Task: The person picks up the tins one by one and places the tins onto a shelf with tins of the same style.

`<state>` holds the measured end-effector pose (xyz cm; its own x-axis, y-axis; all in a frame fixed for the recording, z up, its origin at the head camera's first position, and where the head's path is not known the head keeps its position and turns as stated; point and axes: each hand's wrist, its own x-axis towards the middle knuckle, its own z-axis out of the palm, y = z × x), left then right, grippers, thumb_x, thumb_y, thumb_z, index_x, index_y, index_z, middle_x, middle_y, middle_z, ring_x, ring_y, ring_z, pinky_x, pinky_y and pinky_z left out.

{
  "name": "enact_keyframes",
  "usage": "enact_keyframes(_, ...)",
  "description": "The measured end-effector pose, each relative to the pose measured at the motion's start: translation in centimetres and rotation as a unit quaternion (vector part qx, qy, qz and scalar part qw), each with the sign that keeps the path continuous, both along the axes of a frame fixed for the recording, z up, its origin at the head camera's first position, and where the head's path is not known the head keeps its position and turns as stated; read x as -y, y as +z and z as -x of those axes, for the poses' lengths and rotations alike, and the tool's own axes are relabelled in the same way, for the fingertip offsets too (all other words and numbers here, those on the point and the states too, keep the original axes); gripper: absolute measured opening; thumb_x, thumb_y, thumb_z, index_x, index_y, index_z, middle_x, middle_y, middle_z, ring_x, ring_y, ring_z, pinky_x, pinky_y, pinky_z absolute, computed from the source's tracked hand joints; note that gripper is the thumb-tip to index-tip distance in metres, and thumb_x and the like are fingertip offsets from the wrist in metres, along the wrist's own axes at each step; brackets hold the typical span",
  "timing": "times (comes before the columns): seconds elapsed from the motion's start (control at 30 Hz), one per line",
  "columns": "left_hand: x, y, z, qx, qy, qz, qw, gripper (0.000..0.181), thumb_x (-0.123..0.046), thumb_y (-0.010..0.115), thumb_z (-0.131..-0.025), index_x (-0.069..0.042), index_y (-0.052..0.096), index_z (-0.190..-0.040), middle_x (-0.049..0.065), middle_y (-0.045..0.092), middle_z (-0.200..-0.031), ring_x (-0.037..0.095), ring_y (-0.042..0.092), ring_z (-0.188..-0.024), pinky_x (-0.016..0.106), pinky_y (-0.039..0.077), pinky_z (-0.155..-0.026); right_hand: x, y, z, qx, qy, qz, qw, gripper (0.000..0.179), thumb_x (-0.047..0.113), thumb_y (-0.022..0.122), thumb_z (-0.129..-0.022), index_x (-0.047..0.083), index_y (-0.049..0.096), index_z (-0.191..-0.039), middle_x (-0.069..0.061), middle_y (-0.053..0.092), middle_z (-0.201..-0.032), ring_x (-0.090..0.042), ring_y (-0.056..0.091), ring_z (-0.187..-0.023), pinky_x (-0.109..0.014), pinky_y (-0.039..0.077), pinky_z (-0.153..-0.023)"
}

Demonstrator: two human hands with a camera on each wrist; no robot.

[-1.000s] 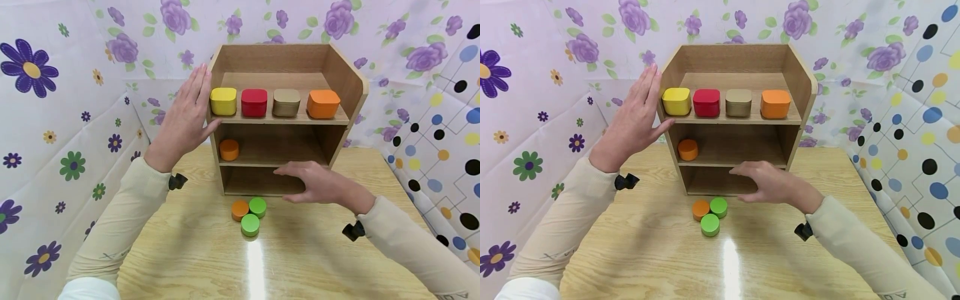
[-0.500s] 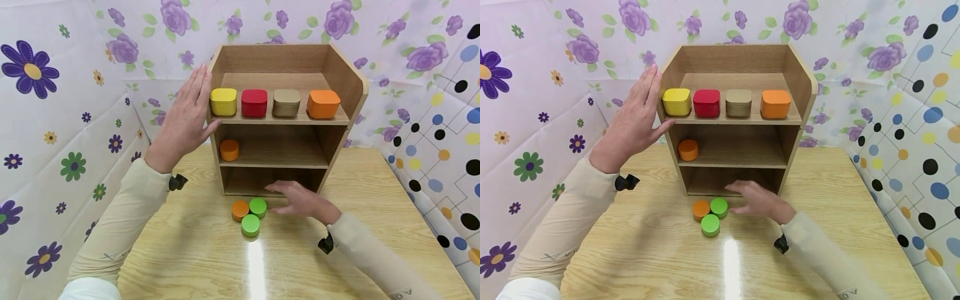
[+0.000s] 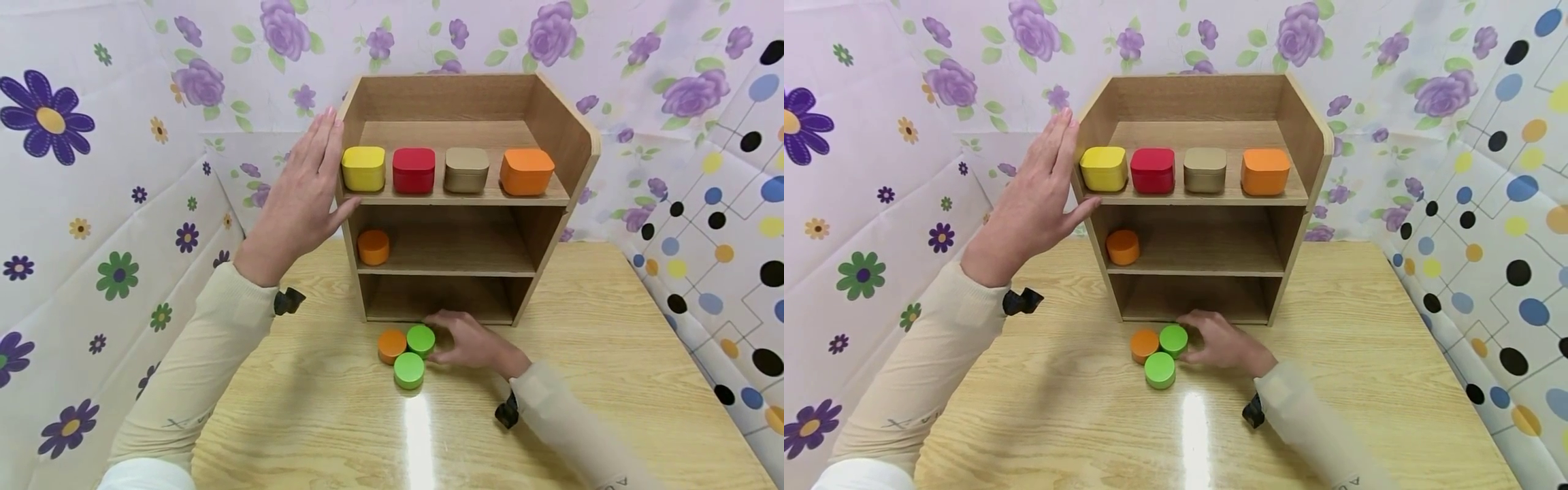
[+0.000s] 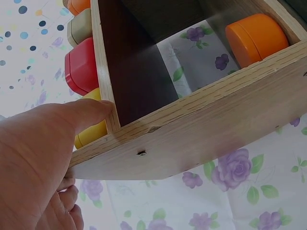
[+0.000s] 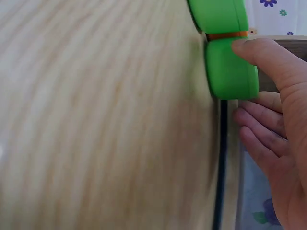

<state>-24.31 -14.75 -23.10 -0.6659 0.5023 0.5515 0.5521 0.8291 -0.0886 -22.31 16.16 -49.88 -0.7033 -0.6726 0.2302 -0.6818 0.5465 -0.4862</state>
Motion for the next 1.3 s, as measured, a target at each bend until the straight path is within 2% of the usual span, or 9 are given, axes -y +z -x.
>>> enact_keyframes(0.2,0.1,-0.1,0.0,0.000,-0.006,-0.005,1.0000,0.100,-0.029,0.074,-0.099,0.005,0.008,-0.167,0.021,0.006,-0.178,0.035,0.008,-0.167,0.044,0.008,-0.138,0.6,-1.0,0.1,0.011,-0.006,0.011,0.9999,0.064,0.025,0.091,-0.081,0.002,0.065,-0.135,-0.009,0.073,-0.127,-0.022,0.071,-0.118,-0.038,0.062,-0.100)
enact_keyframes(0.4,0.0,-0.1,0.0,-0.001,-0.005,-0.006,1.0000,0.101,-0.029,0.074,-0.099,0.005,0.008,-0.167,0.020,0.006,-0.178,0.034,0.008,-0.167,0.043,0.008,-0.138,0.9,-1.2,0.1,0.017,-0.014,0.014,0.9997,0.061,0.021,0.089,-0.082,0.002,0.065,-0.134,-0.009,0.073,-0.126,-0.022,0.071,-0.117,-0.039,0.062,-0.098)
enact_keyframes(0.63,-0.1,0.0,0.1,0.001,-0.002,-0.005,1.0000,0.101,-0.029,0.074,-0.099,0.004,0.007,-0.168,0.020,0.005,-0.179,0.034,0.008,-0.167,0.043,0.007,-0.138,0.9,-1.6,0.4,0.045,-0.031,0.019,0.9983,0.058,0.022,0.089,-0.083,0.005,0.066,-0.133,-0.006,0.073,-0.126,-0.019,0.071,-0.116,-0.037,0.062,-0.097)
enact_keyframes(0.77,-0.1,-0.1,0.0,0.004,-0.001,-0.006,1.0000,0.101,-0.029,0.074,-0.099,0.004,0.007,-0.168,0.019,0.005,-0.179,0.034,0.007,-0.167,0.043,0.007,-0.138,0.9,-1.7,0.5,0.042,-0.035,0.016,0.9983,0.057,0.024,0.088,-0.083,0.005,0.067,-0.131,-0.005,0.074,-0.124,-0.017,0.071,-0.112,-0.035,0.062,-0.095)
enact_keyframes(1.03,-0.1,-0.1,0.0,0.003,-0.003,-0.006,1.0000,0.101,-0.028,0.074,-0.099,0.004,0.007,-0.168,0.021,0.007,-0.178,0.034,0.008,-0.167,0.043,0.008,-0.138,0.7,-0.9,0.3,0.051,-0.040,0.018,0.9977,0.057,0.024,0.090,-0.080,0.006,0.068,-0.129,-0.004,0.074,-0.120,-0.014,0.069,-0.100,-0.029,0.062,-0.087)
enact_keyframes(1.3,-0.1,-0.1,0.0,0.002,-0.007,-0.010,0.9999,0.101,-0.028,0.074,-0.099,0.005,0.007,-0.167,0.021,0.008,-0.178,0.035,0.008,-0.167,0.043,0.008,-0.138,0.2,0.4,-0.3,0.042,-0.034,0.016,0.9984,0.055,0.027,0.090,-0.081,0.007,0.068,-0.128,-0.003,0.074,-0.120,-0.015,0.070,-0.103,-0.029,0.063,-0.089)
